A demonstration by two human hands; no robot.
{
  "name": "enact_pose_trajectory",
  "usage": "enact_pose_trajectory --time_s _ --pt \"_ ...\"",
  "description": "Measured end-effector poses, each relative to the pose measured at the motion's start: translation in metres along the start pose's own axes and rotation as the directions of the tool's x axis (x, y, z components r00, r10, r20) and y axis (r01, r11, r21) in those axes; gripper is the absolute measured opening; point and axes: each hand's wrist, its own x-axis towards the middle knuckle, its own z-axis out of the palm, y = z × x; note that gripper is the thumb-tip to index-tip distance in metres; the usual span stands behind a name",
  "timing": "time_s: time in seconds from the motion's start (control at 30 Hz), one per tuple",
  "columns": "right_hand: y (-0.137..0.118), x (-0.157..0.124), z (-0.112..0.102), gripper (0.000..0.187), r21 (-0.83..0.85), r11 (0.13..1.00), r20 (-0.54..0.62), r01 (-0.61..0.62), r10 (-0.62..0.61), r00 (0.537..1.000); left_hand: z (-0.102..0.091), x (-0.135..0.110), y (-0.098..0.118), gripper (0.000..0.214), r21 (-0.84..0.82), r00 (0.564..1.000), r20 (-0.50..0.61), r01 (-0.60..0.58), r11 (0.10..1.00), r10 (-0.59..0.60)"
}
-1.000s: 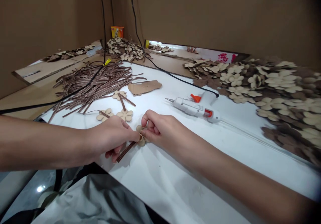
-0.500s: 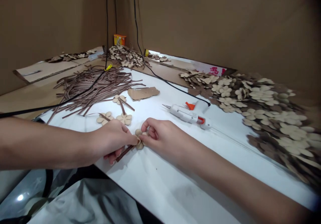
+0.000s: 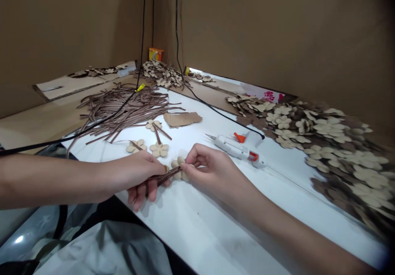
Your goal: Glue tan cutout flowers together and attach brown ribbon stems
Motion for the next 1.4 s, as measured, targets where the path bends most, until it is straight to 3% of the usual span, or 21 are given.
enact_pose_trajectory --time_s 0.23,0.37,0.47,0.57,0.67,0.73,0.8,0.93,1.03,1.13,1.2,1.3,1.4 --pt "0.007 0.006 0.004 0.034 0.359 0.926 0.024 -0.114 0.112 0.993 -0.007 -0.010 -0.001 0.022 0.042 1.000 -0.012 -0.002 0.999 0.003" --pt "0.007 0.006 0.005 0.043 0.441 0.884 0.058 -0.154 0.143 0.988 -0.011 -0.014 0.000 0.025 0.253 0.999 -0.035 -0.030 0.967 0.040" --pt "0.005 0.004 0.007 0.048 0.485 0.854 0.079 -0.190 0.174 0.982 -0.019 -0.019 0.000 0.031 0.555 0.969 -0.069 -0.162 0.816 0.239" --pt "0.002 0.004 0.009 0.051 0.513 0.838 0.047 -0.183 0.186 0.981 -0.026 -0.027 0.006 0.036 0.796 0.891 -0.120 -0.178 0.579 0.438" --pt "0.001 0.005 0.011 0.053 0.535 0.823 0.022 -0.190 0.211 0.977 -0.028 -0.032 0.018 0.033 0.912 0.814 -0.131 -0.125 0.390 0.567" --pt "0.000 0.005 0.011 0.055 0.547 0.814 0.015 -0.196 0.224 0.974 -0.027 -0.032 0.027 0.031 0.934 0.761 -0.104 -0.146 0.325 0.640" --pt "0.001 0.004 0.010 0.054 0.549 0.816 -0.009 -0.181 0.223 0.975 -0.024 -0.027 0.034 0.032 0.913 0.751 -0.078 -0.211 0.350 0.655" --pt "0.002 0.002 0.009 0.054 0.558 0.819 -0.082 -0.131 0.212 0.974 -0.021 -0.007 0.040 0.040 0.755 0.860 0.038 -0.358 0.548 0.509" --pt "0.004 0.002 0.008 0.054 0.568 0.818 -0.129 -0.094 0.201 0.971 -0.019 0.012 0.043 0.041 0.665 0.885 0.129 -0.412 0.623 0.448" --pt "0.006 0.003 0.006 0.051 0.576 0.817 -0.171 -0.033 0.160 0.972 -0.019 0.030 0.051 0.038 0.635 0.873 0.128 -0.437 0.637 0.470" --pt "0.007 0.002 0.005 0.048 0.570 0.821 -0.214 0.005 0.142 0.966 -0.020 0.036 0.056 0.034 0.648 0.844 0.158 -0.481 0.591 0.513" --pt "0.006 0.002 0.003 0.044 0.522 0.851 -0.287 0.058 0.112 0.951 -0.020 0.039 0.061 0.026 0.671 0.797 0.208 -0.538 0.510 0.567" --pt "0.005 0.002 0.003 0.039 0.457 0.887 -0.318 0.074 0.086 0.944 -0.021 0.038 0.057 0.022 0.619 0.763 0.222 -0.592 0.517 0.607"
